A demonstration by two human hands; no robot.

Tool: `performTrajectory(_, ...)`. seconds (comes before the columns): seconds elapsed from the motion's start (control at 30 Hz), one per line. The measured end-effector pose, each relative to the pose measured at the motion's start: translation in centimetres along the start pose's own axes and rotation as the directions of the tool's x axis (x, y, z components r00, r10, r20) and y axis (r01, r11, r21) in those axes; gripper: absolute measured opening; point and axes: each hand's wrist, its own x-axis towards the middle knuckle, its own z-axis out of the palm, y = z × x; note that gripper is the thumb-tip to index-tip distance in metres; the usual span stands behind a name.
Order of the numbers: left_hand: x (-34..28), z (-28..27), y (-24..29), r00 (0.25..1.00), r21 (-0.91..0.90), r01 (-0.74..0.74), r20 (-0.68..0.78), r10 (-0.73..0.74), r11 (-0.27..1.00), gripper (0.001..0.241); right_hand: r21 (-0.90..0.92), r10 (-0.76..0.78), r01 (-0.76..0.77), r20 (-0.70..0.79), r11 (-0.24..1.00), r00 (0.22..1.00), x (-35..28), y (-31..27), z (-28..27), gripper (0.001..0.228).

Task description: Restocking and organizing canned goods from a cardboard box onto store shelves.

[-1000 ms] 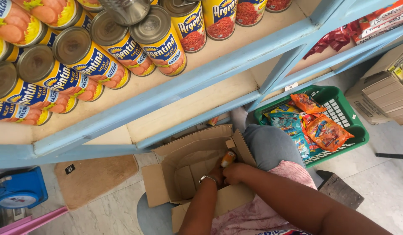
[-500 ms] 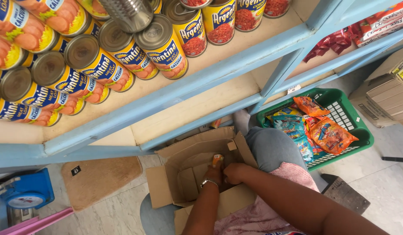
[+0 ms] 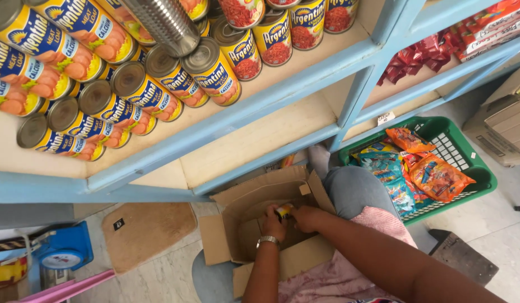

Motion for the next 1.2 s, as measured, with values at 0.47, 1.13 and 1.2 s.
performTrajectory(0.47,-0.8,0.2,-3.7,0.944,-0.305,-0.294,-0.239,0.226,0.906,0.053,0.244,-0.038,0.093,-0.223,0.965,0.974,4.9,2.6,2.4,0.059)
performTrajectory(1.13,-2.2,-1.4,-3.4,0.982,-0.757,-0.093,-0.178,-0.067,0.647,0.031,0.625,0.037,0.151,-0.277,0.766,0.960,5.2,3.3,1.3,0.032)
performTrajectory(1.2,-2.2,-1.5,-3.2,0.971,-0.758,-0.153,-0.235,-0.046,0.633,0.029,0.698,-0.005,0.217,-0.293,0.683,0.956,5.8,4.0,1.6,0.032)
